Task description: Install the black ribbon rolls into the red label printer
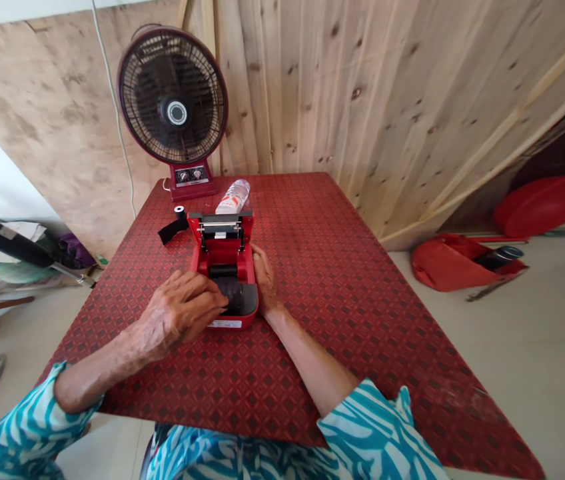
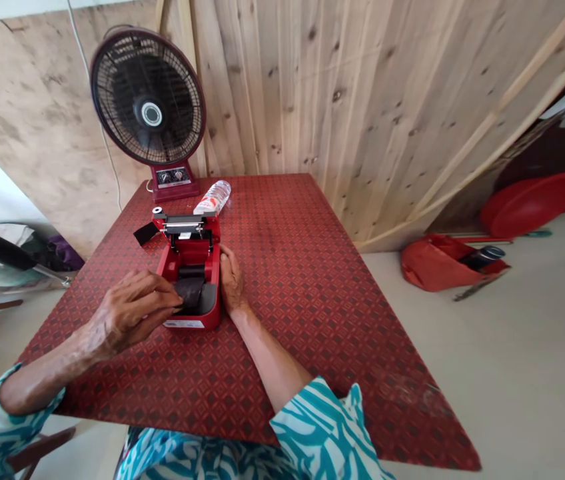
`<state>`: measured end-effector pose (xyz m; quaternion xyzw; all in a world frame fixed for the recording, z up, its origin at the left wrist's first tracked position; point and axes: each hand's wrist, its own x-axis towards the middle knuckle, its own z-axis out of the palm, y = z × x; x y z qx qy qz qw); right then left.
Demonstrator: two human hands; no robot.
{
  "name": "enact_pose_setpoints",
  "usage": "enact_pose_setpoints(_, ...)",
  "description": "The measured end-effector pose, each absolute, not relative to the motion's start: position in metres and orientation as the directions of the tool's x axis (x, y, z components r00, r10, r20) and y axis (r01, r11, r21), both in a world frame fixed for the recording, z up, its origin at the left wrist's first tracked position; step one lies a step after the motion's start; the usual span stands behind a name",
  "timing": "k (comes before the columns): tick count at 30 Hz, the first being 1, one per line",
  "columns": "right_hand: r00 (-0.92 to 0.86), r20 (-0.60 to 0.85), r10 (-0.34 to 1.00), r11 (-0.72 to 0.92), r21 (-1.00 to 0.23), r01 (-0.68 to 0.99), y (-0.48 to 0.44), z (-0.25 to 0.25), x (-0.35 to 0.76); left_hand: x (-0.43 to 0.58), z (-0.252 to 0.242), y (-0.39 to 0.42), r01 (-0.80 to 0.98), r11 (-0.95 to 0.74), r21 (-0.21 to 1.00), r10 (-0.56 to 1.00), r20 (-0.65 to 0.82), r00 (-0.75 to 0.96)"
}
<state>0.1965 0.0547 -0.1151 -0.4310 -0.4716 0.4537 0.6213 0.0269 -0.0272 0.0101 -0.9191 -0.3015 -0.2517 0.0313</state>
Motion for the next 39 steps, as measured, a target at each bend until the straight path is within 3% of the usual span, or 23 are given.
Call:
enact_pose_setpoints(17, 0.117, 0.167, 0.979, 0.184, -0.972, -0.148, 0.051, -0.112, 0.199, 0.025, -0.022, -0.045, 0.548, -0.833, 0.074, 0.498, 0.531, 0.685)
enact_pose_setpoints(26, 0.193, 0.109, 0.975, 0.106, -0.994, 0.021, 0.080, -0.096, 0.206, 0.025, -0.029, -0.048, 0.572, -0.816, 0.077, 0.490, 0.618, 0.615)
enact_pose_setpoints(30, 0.177, 0.179, 0.968, 0.165, -0.982, 0.090, 0.071, -0.104, 0.212, 0.027, -0.031, -0.051, 0.583, -0.807, 0.091, 0.502, 0.625, 0.598)
enact_pose_setpoints(34, 0.256, 0.245, 0.935, 0.258, -0.966, -0.020, 0.075, -0.100, 0.217, 0.027, -0.033, -0.052, 0.583, -0.808, 0.086, 0.492, 0.642, 0.587)
enact_pose_setpoints(39, 0.072, 0.280, 0.957, 0.282, -0.959, -0.015, 0.094, -0.077, 0.217, 0.024, -0.041, -0.053, 0.588, -0.804, 0.092, 0.479, 0.685, 0.549)
